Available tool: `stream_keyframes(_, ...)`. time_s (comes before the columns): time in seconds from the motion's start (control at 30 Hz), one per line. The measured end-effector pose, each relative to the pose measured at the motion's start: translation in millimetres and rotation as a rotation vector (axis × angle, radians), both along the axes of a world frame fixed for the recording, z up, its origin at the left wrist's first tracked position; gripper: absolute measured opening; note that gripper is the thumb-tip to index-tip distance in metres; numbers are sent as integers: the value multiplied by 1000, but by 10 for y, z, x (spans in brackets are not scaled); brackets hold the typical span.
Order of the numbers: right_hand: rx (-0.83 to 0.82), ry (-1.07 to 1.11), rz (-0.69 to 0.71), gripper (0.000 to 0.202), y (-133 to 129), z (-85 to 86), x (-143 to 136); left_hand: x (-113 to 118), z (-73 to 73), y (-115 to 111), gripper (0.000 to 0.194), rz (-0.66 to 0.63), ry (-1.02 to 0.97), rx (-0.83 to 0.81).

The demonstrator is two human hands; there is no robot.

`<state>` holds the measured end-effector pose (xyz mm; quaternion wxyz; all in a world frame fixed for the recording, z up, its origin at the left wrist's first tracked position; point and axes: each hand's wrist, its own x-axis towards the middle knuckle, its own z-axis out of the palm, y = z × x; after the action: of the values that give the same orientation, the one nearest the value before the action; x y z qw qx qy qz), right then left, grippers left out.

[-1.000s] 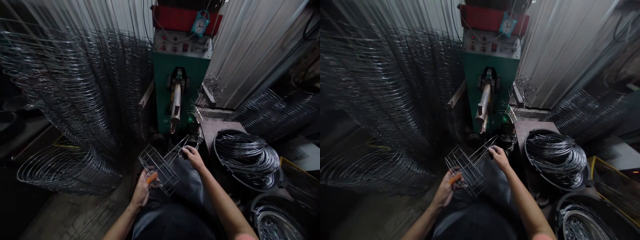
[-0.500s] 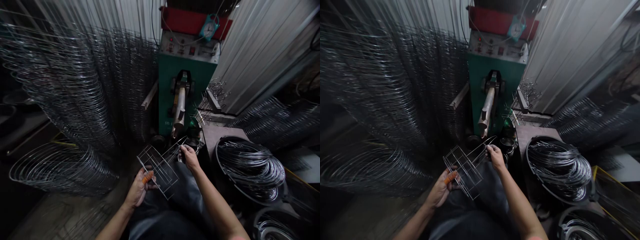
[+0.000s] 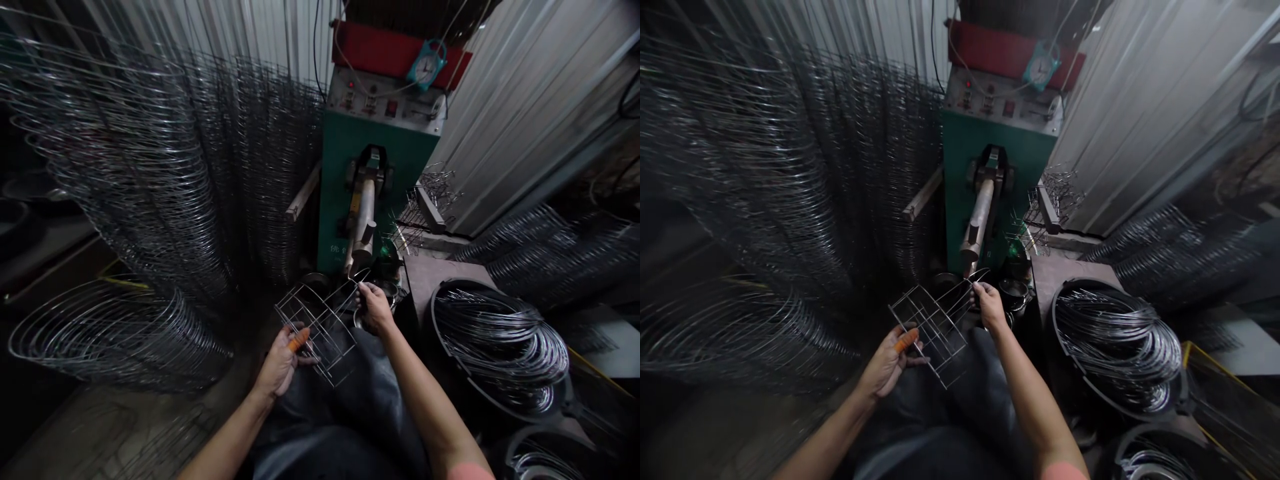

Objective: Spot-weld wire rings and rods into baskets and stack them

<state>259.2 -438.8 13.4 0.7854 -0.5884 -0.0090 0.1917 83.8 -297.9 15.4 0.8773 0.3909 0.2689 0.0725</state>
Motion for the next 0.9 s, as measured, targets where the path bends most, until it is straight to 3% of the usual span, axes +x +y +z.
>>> stream_keyframes(0.2, -58, 7, 39, 37, 23, 27, 91, 7, 78, -33, 45, -5, 13, 23)
stream_keyframes(0.3, -94, -11, 58, 39, -84, 41, 36, -6, 78, -107, 47, 36, -2, 49)
stream_keyframes(0.43, -212, -51, 202, 43, -401, -11, -322, -12, 52, -160, 47, 85, -36, 55)
stream_keyframes(0.57, -332, -188, 365, 32, -599, -89, -763, -12, 39, -112, 45, 88, -63, 19)
stream_keyframes(0.67, -352, -243, 305, 27, -568, -96, -908, -11, 26, -87, 44, 93, -57, -3)
stream_keyframes(0.9, -312, -259, 244, 29, -471, -58, -912, -1, 18, -102, 42, 123, -52, -24)
